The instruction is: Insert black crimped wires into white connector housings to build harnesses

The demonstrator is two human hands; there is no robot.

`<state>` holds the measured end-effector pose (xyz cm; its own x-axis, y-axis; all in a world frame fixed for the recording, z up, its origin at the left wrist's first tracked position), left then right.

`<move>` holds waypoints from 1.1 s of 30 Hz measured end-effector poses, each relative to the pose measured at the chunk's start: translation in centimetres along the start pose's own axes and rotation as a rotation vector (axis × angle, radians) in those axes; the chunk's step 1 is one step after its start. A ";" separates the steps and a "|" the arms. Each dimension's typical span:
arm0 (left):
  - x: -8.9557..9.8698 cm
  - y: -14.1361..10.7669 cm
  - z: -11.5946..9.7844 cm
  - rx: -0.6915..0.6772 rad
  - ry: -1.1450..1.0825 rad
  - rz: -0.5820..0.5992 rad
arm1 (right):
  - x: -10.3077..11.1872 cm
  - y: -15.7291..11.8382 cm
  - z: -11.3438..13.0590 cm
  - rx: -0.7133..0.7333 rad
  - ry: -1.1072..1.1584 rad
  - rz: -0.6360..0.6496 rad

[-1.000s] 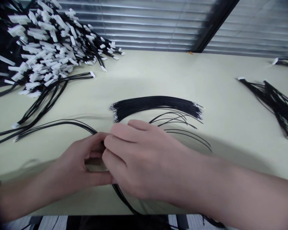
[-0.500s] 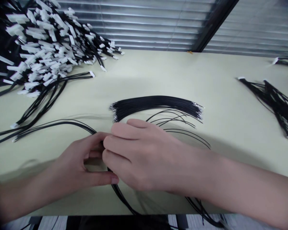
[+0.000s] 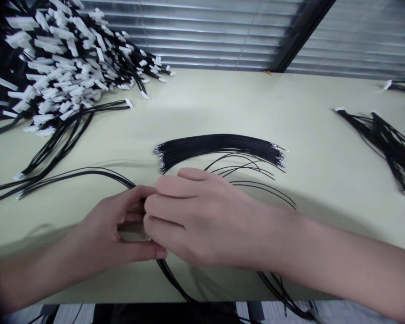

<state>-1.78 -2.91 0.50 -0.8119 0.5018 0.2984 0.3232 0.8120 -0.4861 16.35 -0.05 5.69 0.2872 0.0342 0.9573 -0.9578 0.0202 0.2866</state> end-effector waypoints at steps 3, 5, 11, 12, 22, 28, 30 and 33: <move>0.0 0.0 0.0 0.001 0.007 0.009 | 0.0 0.0 -0.1 0.010 -0.002 0.006; 0.0 0.0 0.1 0.009 0.022 0.023 | 0.0 0.0 -0.1 0.021 -0.012 -0.019; 0.0 0.1 0.6 -0.026 0.023 0.009 | -0.3 0.0 -0.3 0.147 -0.117 -0.003; 0.0 0.1 0.6 -0.036 0.028 0.005 | -0.3 0.1 -0.4 0.188 -0.156 -0.011; -0.1 0.1 0.3 -0.010 -0.008 0.022 | 0.3 0.6 -0.3 0.068 -0.079 0.042; 0.1 0.0 0.2 -0.012 0.015 0.004 | 0.3 0.8 0.2 -0.053 -0.022 0.082; 0.1 0.0 0.3 0.002 0.025 0.005 | 0.3 0.7 0.3 -0.085 -0.006 0.098; 0.1 0.0 0.6 0.019 0.028 0.012 | 0.3 0.5 0.3 -0.145 0.021 0.127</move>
<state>-2.15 -3.01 0.07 -0.7942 0.5197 0.3149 0.3235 0.8003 -0.5048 15.94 -0.37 6.11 0.1657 0.0668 0.9839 -0.9754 0.1579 0.1536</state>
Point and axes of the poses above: each hand's wrist, its own y-axis towards the middle knuckle, its own x-axis out of the back of the hand, z = x × y, the point moved 2 cm from there along y, towards the middle knuckle, and after that the axes turned 12 degrees about x, right-handed, at the moved point
